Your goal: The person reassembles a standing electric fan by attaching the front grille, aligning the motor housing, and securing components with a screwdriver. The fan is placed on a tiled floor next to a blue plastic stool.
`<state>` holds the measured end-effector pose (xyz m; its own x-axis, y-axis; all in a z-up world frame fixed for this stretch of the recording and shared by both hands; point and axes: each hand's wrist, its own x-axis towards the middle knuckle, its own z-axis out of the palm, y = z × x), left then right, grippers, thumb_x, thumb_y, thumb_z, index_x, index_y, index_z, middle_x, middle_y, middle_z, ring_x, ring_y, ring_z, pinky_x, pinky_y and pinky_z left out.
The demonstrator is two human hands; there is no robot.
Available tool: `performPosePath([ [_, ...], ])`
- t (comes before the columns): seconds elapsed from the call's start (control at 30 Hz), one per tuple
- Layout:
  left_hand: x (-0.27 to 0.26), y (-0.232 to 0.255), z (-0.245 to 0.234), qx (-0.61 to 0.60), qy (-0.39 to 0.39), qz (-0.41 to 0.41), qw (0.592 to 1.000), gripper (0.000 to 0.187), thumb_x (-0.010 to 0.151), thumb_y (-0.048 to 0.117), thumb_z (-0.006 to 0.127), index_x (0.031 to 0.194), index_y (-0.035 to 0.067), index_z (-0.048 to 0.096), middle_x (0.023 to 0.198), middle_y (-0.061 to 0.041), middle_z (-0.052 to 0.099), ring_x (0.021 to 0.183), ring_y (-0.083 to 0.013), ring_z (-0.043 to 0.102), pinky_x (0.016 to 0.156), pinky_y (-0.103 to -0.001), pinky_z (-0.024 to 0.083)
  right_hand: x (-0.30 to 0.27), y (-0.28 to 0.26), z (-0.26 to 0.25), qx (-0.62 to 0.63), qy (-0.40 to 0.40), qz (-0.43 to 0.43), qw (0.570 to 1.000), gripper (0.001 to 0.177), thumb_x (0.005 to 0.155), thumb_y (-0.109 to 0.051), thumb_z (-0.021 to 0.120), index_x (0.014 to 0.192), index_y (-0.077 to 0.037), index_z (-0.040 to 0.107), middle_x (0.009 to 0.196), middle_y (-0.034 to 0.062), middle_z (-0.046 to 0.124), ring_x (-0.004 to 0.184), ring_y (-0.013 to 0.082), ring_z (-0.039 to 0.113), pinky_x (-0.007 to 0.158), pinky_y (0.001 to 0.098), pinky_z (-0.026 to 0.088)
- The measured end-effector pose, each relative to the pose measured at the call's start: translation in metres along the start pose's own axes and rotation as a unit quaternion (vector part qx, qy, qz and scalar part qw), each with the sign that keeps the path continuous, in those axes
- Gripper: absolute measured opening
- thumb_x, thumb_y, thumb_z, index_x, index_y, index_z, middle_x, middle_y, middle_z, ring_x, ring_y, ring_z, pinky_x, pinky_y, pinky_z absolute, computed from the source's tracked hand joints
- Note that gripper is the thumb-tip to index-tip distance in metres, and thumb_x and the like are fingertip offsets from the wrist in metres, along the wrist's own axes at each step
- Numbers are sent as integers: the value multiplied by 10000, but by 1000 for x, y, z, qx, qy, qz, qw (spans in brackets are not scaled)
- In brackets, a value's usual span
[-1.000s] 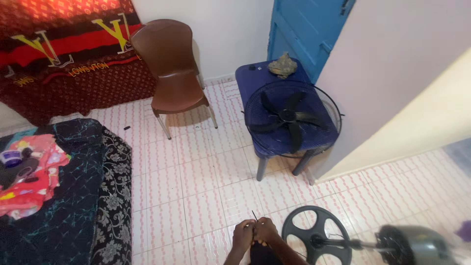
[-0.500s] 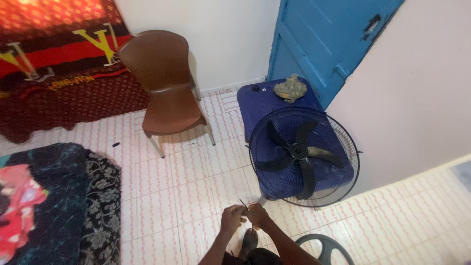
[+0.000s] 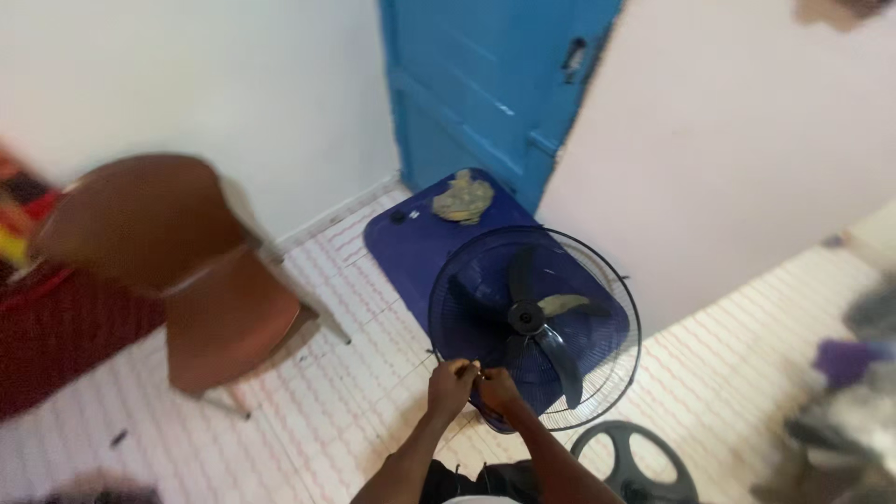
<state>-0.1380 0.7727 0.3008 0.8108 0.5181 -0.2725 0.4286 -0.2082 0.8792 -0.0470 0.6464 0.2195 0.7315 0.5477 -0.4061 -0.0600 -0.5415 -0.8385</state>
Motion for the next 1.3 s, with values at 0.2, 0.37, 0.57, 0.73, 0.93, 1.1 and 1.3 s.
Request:
performPosePath([
  [0.2,57,7,7,25,-94,52,994,301,865,352,723,989,85,792,910,-106,785,847,-258,759,757,-383,576,3,-16,0,35,182,170,968,225,904,-260,700,917,-48,773,703,114,724,549,209,672,512,367,510],
  [0.37,69,-3,27,237,-204,23,949,515,855,437,774,1261,134,677,1236,-114,698,1165,-297,646,990,-432,519,-31,-20,-18,125,210,286,927,172,930,-259,679,972,-114,761,688,136,694,512,219,632,459,352,462],
  [0.57,83,15,44,348,-269,26,898,845,805,476,839,1490,166,454,1375,-122,614,1316,-322,549,1095,-490,442,-40,9,-46,167,251,308,902,205,944,-175,611,986,-27,747,699,119,733,522,200,701,449,347,525],
  [0.73,99,39,58,366,-267,23,891,950,764,475,883,1523,169,401,1424,-119,584,1326,-308,554,1122,-490,416,-27,40,-70,136,233,330,905,235,962,-214,619,992,-36,770,716,101,769,520,192,682,448,325,517],
  [0.93,114,45,73,304,-261,-64,914,997,728,461,904,1534,156,402,1450,-131,581,1319,-303,587,1099,-430,499,-1,51,-76,116,178,377,902,257,977,-236,637,1068,-8,710,768,163,737,580,264,706,504,411,552],
  [1.1,124,46,72,198,-259,-116,938,882,747,392,892,1463,60,497,1436,-180,575,1312,-301,591,1082,-420,502,12,54,-74,66,154,371,914,255,915,-215,693,1123,-72,719,828,159,785,727,268,790,641,404,643],
  [1.3,118,59,54,89,-222,-54,969,758,666,297,866,1328,29,612,1221,-173,741,1112,-291,741,970,-401,580,0,25,-82,-58,301,298,904,279,879,-341,713,1036,-111,740,972,173,765,908,356,755,828,469,595],
])
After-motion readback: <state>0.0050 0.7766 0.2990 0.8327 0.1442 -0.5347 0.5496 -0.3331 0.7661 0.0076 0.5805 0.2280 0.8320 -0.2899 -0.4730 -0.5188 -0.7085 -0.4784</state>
